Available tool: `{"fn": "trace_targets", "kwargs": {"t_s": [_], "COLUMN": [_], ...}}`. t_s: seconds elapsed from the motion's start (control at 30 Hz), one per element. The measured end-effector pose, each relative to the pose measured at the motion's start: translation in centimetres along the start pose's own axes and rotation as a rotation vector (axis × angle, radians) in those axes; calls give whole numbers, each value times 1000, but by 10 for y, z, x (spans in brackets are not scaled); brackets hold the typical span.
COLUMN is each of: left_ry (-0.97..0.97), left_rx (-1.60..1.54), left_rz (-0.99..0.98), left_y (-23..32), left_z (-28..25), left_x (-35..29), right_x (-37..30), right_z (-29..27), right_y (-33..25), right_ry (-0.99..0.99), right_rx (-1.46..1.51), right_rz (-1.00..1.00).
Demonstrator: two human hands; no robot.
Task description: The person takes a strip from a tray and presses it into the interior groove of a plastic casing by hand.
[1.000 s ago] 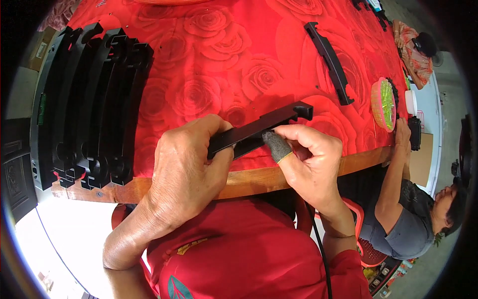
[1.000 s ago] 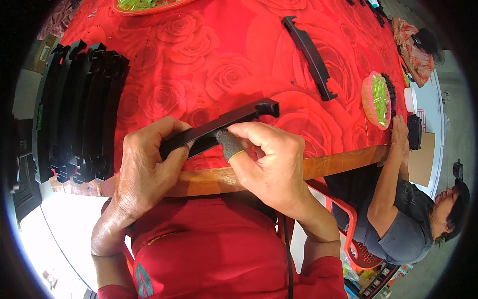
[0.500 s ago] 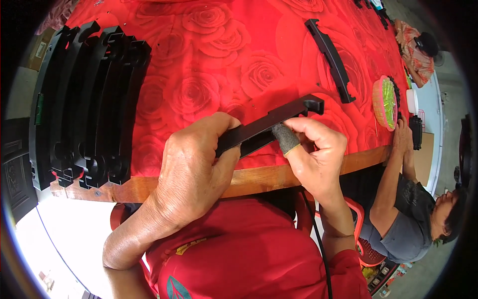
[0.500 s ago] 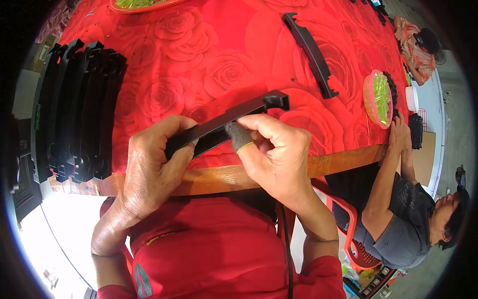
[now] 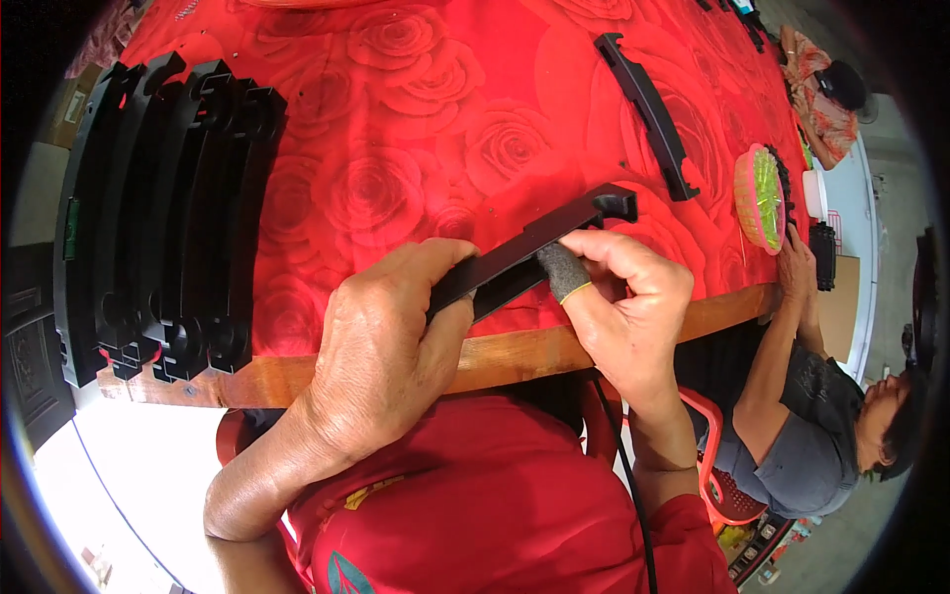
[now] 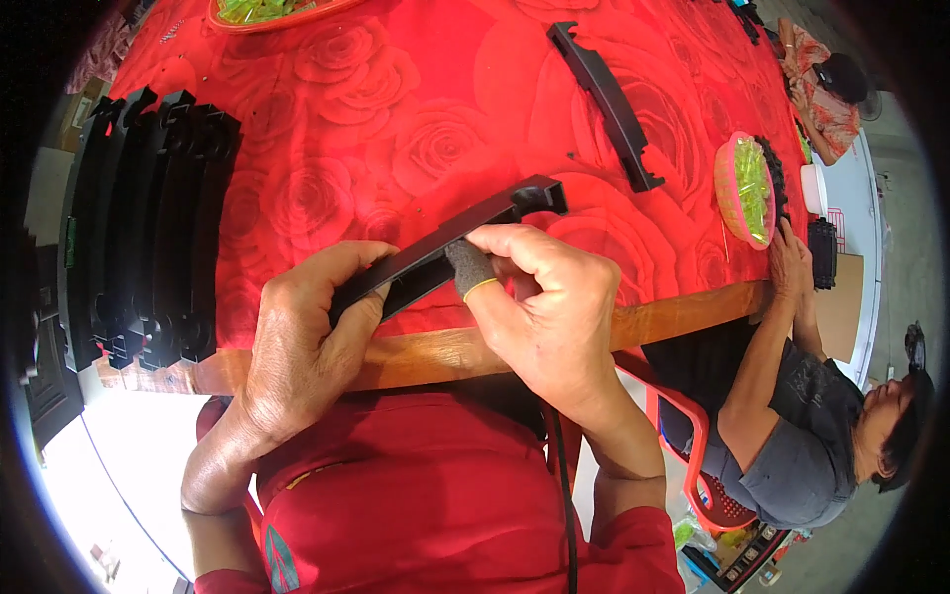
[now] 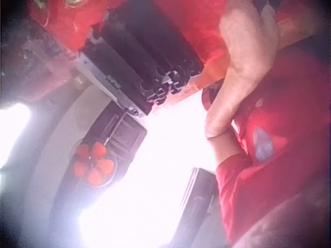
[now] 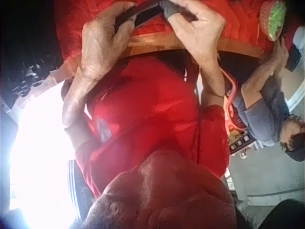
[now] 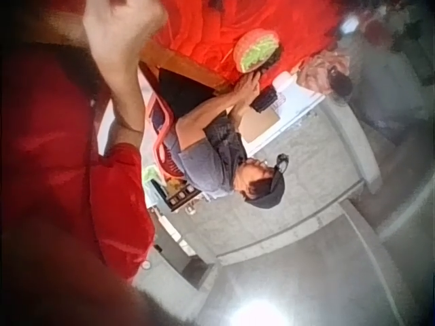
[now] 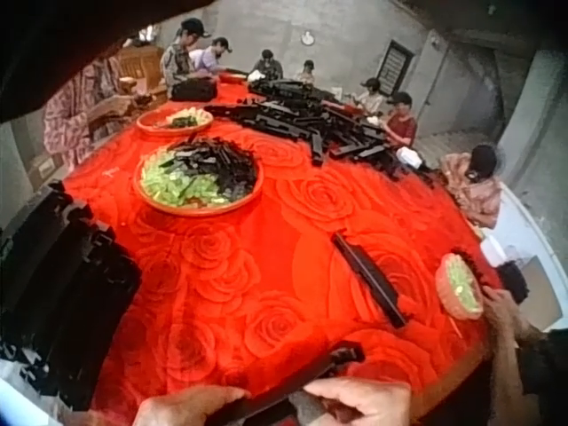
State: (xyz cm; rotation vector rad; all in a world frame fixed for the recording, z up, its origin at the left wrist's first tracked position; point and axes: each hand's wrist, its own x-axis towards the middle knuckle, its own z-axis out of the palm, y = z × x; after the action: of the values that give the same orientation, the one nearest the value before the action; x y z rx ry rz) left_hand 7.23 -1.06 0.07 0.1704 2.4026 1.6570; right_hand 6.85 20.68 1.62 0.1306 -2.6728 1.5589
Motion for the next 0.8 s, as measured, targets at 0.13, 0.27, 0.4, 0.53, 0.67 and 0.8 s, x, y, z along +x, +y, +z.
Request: {"fn": "trace_targets", "kwargs": {"t_s": [0.13, 0.27, 0.4, 0.53, 0.67, 0.8], "left_ry": [-54, -61, -43, -48, -256, -193], "left_rx": [-1, 145, 157, 94, -175, -183], "left_rz": [-23, 90, 115, 98, -93, 28], "left_y": [1, 2, 2, 7, 13, 3], "left_z": [-1, 0, 2, 0, -12, -1], "left_x": [2, -4, -11, -11, 2, -4], "right_x": [-3, -4, -7, -6, -5, -7], "right_z": [1, 10, 20, 19, 13, 13], "right_y": [2, 8, 15, 8, 11, 10], "right_ry": [-11, -18, 16, 21, -8, 9], "right_rx": [60, 72, 181, 278, 233, 207], "right_rz": [65, 128, 147, 125, 64, 53]}}
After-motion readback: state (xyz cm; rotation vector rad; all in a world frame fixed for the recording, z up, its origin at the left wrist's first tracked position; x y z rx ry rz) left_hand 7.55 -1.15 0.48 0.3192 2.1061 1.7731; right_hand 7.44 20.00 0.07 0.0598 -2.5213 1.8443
